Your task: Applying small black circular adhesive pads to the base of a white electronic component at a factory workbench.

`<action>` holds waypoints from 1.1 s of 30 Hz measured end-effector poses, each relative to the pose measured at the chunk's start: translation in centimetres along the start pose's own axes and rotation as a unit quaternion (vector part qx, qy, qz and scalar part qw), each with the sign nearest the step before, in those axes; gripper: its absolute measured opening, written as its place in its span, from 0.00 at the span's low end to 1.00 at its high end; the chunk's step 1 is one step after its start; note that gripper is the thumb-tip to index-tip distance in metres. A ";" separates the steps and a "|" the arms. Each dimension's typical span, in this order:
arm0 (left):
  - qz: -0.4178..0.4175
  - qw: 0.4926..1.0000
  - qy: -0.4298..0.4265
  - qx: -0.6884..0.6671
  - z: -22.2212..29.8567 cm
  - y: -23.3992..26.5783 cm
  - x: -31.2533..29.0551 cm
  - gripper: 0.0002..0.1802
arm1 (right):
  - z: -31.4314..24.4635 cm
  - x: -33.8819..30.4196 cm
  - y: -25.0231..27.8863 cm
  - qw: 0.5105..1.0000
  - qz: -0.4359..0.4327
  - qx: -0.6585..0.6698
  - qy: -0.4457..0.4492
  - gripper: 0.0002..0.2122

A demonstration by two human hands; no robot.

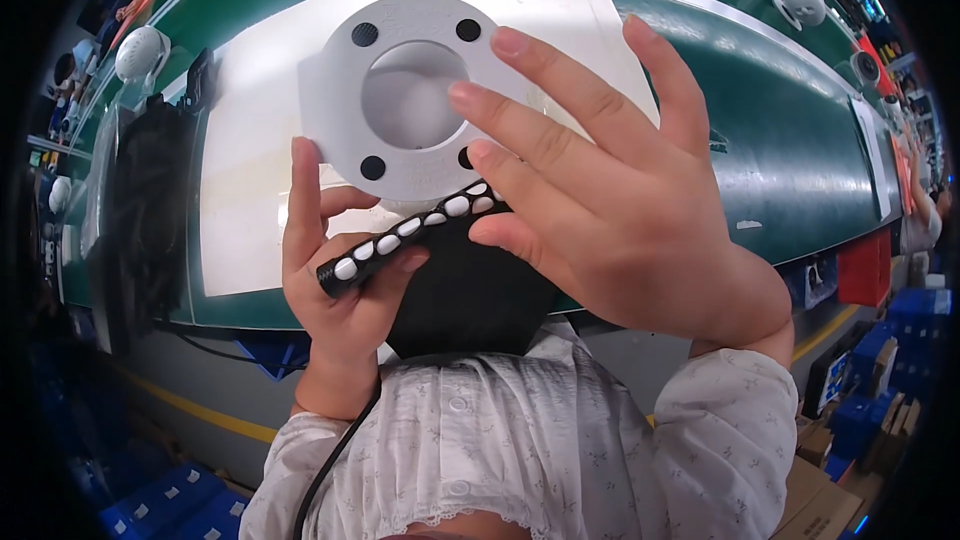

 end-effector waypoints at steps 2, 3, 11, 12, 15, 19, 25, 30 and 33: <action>0.006 1.000 0.004 0.002 -0.2 -0.1 -0.1 0.15 | 0.9 0.1 -0.7 0.993 0.046 0.102 -0.044 0.15; 0.007 1.000 -0.001 -0.006 -0.3 -0.2 0.0 0.15 | 2.0 0.1 -1.8 0.973 0.092 0.191 -0.095 0.16; 0.002 1.000 -0.007 -0.004 -0.4 -0.6 0.2 0.15 | 1.7 0.8 -6.6 0.712 -0.049 0.652 -0.256 0.33; 0.002 1.000 -0.005 -0.005 -0.4 -0.7 0.2 0.15 | 1.8 0.9 -6.7 0.711 -0.050 0.652 -0.256 0.33; 0.006 1.000 -0.003 -0.008 -0.6 -0.8 0.3 0.15 | 2.1 1.3 -7.1 0.693 -0.024 0.680 -0.238 0.28; -0.009 1.000 -0.006 0.004 -0.8 -0.9 0.5 0.16 | 3.4 1.9 -8.3 0.598 -0.074 0.752 -0.265 0.19; -0.041 0.999 -0.003 -0.011 -0.2 1.1 -0.5 0.14 | 4.1 2.6 -7.1 0.664 0.059 0.695 -0.270 0.14; -0.073 0.996 0.040 -0.042 -1.3 2.4 -1.1 0.14 | 9.0 6.6 -11.2 0.875 0.151 0.378 -0.262 0.11; -0.102 0.993 0.011 -0.059 -1.1 2.6 -1.2 0.15 | 11.3 10.0 -17.2 0.946 0.241 -0.016 -0.218 0.10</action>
Point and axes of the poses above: each hand's wrist, its own x-axis towards the middle knuckle, its own y-axis out of the back of the hand, z = x × y, the point moved 4 cm from there along x, towards the middle knuckle, and after that the axes turned 13 degrees about -x, right-handed, at the moved point
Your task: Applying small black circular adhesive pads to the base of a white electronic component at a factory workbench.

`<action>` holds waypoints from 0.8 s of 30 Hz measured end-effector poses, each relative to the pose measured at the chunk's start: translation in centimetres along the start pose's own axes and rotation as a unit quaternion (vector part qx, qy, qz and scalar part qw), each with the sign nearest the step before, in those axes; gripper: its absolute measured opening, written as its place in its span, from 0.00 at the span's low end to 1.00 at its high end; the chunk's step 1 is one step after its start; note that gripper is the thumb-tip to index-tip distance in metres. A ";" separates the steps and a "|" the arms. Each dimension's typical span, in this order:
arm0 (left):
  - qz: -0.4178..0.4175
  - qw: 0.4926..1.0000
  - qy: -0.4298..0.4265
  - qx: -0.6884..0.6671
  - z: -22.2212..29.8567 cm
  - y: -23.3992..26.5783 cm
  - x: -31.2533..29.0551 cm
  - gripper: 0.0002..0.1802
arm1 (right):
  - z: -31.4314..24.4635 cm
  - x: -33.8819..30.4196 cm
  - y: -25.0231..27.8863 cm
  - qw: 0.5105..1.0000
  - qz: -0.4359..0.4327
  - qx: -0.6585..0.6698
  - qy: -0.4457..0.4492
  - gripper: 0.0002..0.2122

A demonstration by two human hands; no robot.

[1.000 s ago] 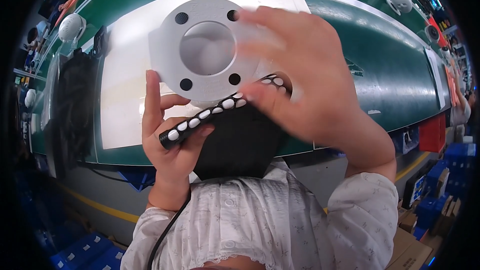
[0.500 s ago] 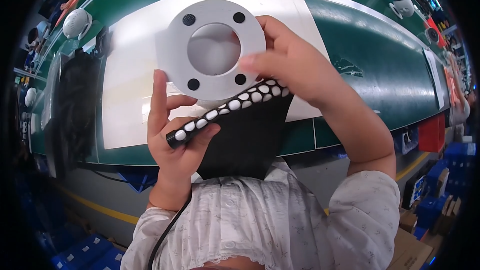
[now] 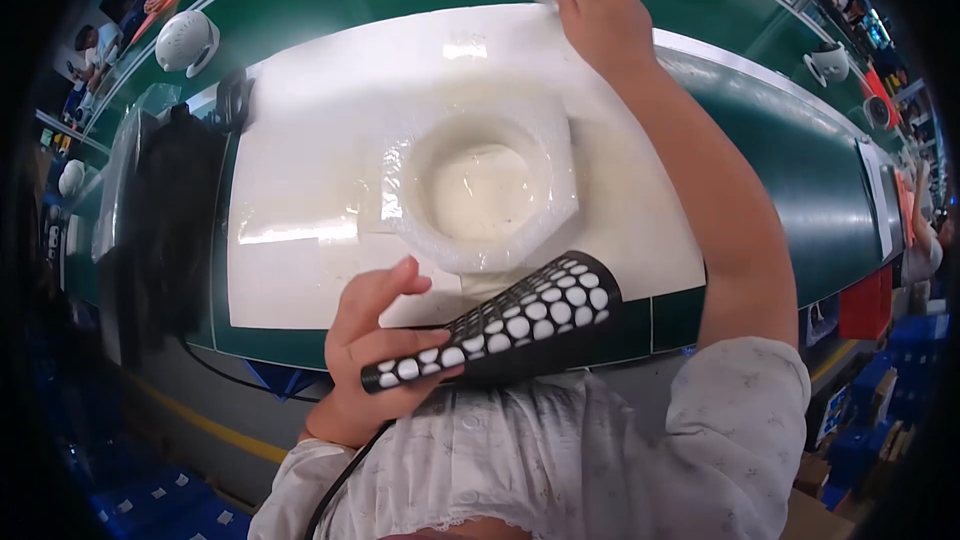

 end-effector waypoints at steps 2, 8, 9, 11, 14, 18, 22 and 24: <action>-0.012 1.000 0.001 0.004 -0.4 0.2 -0.3 0.15 | 2.9 0.0 -6.1 0.983 -0.072 -0.162 0.056 0.09; -0.023 0.999 0.004 -0.043 -0.3 0.4 0.2 0.14 | 7.6 -0.6 -10.4 0.929 -0.288 -0.191 -0.132 0.15; -0.029 0.998 0.009 -0.052 -0.4 0.3 0.4 0.14 | 7.3 -0.7 -10.2 0.912 -0.342 -0.161 -0.158 0.19; -0.020 0.998 0.011 -0.053 -0.6 0.3 0.4 0.15 | 7.3 -2.0 -10.4 0.923 -0.318 -0.143 -0.163 0.19; 0.009 0.995 0.059 -0.077 -0.8 0.2 0.6 0.15 | 5.4 -3.6 -7.4 0.963 -0.216 -0.098 -0.126 0.18; 0.064 0.980 0.114 -0.150 -1.1 1.4 0.3 0.14 | -0.9 -1.6 1.7 0.879 -0.158 0.428 -0.139 0.11; 0.005 0.952 0.248 -0.177 -1.0 3.2 2.4 0.08 | -11.3 -2.8 15.4 0.154 -0.241 0.956 -0.066 0.13; -0.015 0.933 0.295 -0.208 -1.2 3.5 3.8 0.08 | -13.0 -3.8 18.9 0.113 -0.484 0.867 0.016 0.28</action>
Point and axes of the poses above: each hand's wrist, its own x-axis towards the middle knuckle, its own y-axis out of the back of the hand, z = x × y, the point moved 4 cm from there along x, towards the middle knuckle, and after that the axes turned 13 degrees about -x, right-handed, at the moved point
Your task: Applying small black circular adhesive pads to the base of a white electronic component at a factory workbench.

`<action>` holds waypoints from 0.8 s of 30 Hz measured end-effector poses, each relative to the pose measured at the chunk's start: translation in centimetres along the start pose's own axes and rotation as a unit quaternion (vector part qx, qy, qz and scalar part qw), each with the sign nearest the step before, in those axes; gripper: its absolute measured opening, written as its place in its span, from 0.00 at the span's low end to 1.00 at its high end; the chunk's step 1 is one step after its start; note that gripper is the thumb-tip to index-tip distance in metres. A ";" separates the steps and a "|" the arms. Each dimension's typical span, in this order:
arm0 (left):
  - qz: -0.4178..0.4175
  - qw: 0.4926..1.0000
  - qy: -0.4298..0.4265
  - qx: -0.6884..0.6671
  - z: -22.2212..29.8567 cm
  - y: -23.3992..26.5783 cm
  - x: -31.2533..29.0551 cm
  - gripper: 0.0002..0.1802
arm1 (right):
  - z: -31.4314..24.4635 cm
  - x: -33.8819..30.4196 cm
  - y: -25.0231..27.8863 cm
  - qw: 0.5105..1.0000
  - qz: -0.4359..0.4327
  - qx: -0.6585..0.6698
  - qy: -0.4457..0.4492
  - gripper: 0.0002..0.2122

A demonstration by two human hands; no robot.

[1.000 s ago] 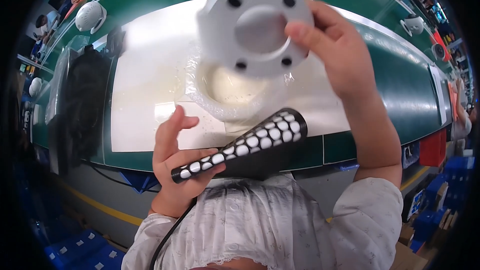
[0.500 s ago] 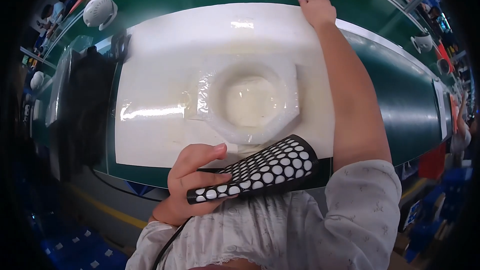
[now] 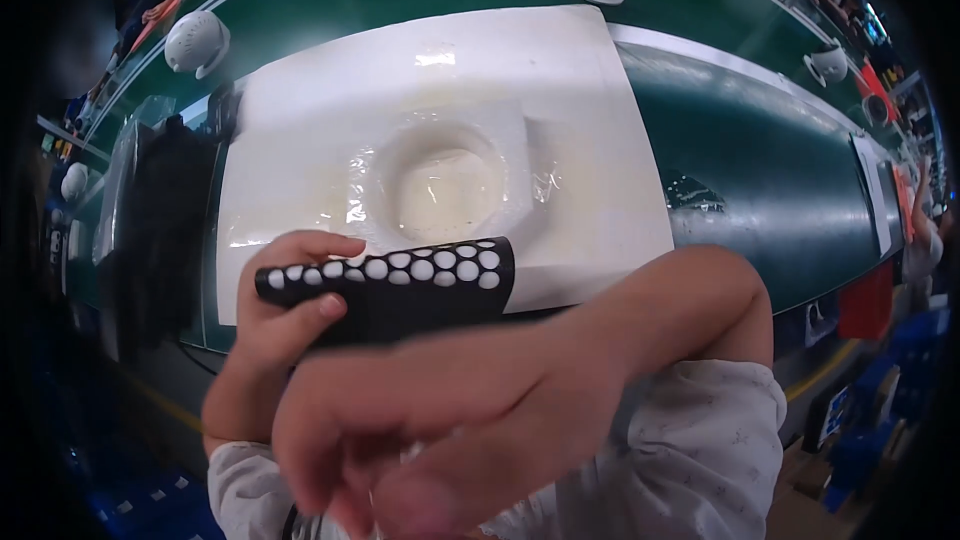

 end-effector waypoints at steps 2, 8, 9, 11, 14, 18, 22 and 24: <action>-0.058 0.998 0.008 0.027 0.8 -0.1 1.5 0.09 | 1.4 0.3 -1.7 0.993 0.023 0.114 -0.022 0.35; -0.296 0.950 -0.034 0.089 1.5 0.2 6.3 0.12 | 0.7 0.4 -1.1 0.992 -0.073 0.100 -0.033 0.40; -0.272 0.961 -0.031 0.037 0.6 1.0 6.4 0.12 | 0.9 0.5 -0.8 0.991 -0.077 0.100 -0.032 0.40; -0.149 0.987 0.054 -0.004 -1.9 2.4 6.2 0.12 | 1.4 0.4 -0.1 0.994 -0.059 0.087 -0.034 0.42; -0.170 0.985 0.034 -0.001 -1.9 2.4 5.8 0.11 | 1.0 0.4 0.2 0.997 -0.022 0.065 -0.017 0.43; -0.194 0.980 0.021 0.040 -1.5 2.2 6.0 0.11 | 0.8 0.2 0.9 0.994 -0.012 0.097 -0.048 0.44; -0.180 0.983 0.031 0.031 -1.8 2.0 6.0 0.12 | 0.0 0.0 1.0 0.995 -0.043 0.044 -0.074 0.43; -0.166 0.985 0.042 0.020 -2.0 2.3 5.8 0.12 | -1.1 0.0 0.1 0.981 0.137 0.032 -0.134 0.44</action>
Point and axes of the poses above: each hand's wrist, its own x-axis towards the middle knuckle, its own y-axis out of the back of the hand, z = x × y, the point moved 4 cm from there along x, towards the middle knuckle, and after that the axes turned 13 degrees about -x, right-handed, at the moved point
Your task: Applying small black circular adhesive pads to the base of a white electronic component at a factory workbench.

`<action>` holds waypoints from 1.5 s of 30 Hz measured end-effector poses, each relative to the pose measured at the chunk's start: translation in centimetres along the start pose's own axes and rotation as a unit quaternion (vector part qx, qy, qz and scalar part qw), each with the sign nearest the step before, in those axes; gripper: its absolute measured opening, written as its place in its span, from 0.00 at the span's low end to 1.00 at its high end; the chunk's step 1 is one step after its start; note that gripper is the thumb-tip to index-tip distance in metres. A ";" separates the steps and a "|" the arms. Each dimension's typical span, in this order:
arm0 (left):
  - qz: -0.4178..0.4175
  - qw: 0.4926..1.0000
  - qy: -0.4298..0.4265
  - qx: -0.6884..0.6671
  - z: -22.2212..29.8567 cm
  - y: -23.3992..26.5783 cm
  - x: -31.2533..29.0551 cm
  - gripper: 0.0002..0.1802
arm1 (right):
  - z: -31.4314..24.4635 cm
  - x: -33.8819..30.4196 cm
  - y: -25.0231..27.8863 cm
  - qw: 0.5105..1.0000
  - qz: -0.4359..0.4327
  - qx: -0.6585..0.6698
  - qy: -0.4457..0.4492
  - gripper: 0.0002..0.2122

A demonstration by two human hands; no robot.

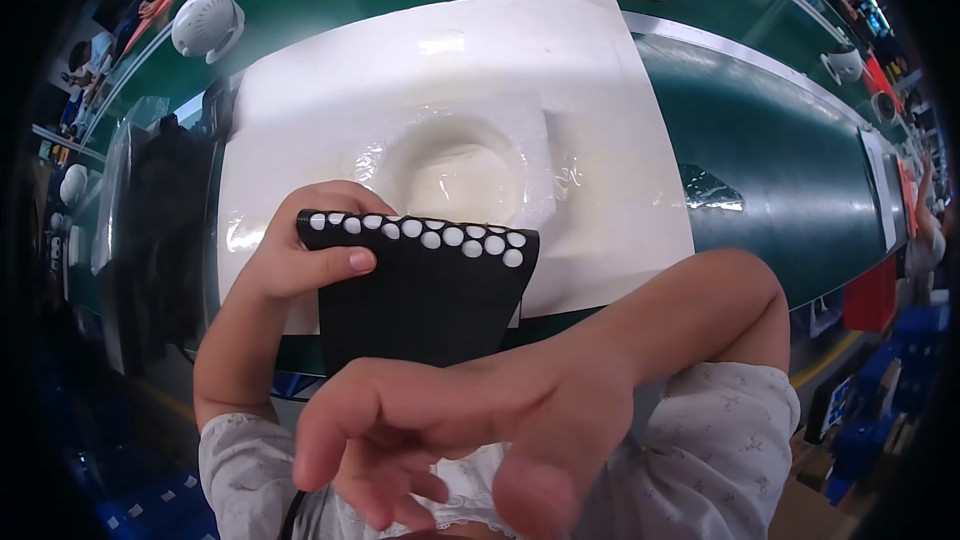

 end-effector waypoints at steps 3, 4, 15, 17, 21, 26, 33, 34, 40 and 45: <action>-0.008 1.000 -0.017 0.014 0.0 0.1 -0.1 0.13 | 0.7 -0.3 -1.1 0.999 0.016 0.039 0.011 0.44; -0.008 1.000 -0.016 0.018 0.0 0.0 -0.1 0.14 | 1.0 -0.5 -1.3 0.998 0.025 0.057 0.019 0.44; 0.000 1.000 -0.009 0.030 0.2 -0.2 0.1 0.14 | 0.1 0.5 -0.4 0.910 -0.246 -0.073 0.324 0.47; 0.008 1.000 -0.015 0.019 0.1 -0.1 0.1 0.14 | 3.6 1.3 -1.7 0.898 -0.225 0.045 0.376 0.47; -0.009 0.999 -0.031 0.024 0.3 -0.3 0.3 0.13 | 0.9 0.8 0.4 0.925 -0.251 -0.042 0.281 0.47; 0.038 0.996 -0.087 0.001 0.7 0.0 -0.6 0.11 | -2.2 0.3 4.8 0.822 0.070 -0.473 0.309 0.34; 0.182 0.975 -0.110 -0.071 1.7 1.5 -1.6 0.10 | -2.3 0.6 10.3 0.813 0.292 -0.491 0.108 0.24; 0.213 0.967 -0.115 -0.076 1.9 1.3 -1.7 0.10 | -2.2 0.9 10.5 0.841 0.304 -0.435 0.107 0.23; 0.195 0.965 -0.166 -0.056 2.0 1.2 -0.3 0.26 | -1.7 1.0 11.8 0.802 0.403 -0.392 0.204 0.13; 0.240 0.956 -0.135 -0.100 1.6 1.0 -0.6 0.19 | -1.6 1.2 12.3 0.790 0.397 -0.412 0.220 0.11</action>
Point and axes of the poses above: each hand's wrist, its own x-axis towards the middle knuckle, its own y-axis out of the back of the hand, z = x × y, the point moved 4 cm from there along x, towards the middle knuckle, and after that the axes turned 13 degrees about -x, right-handed, at the moved point
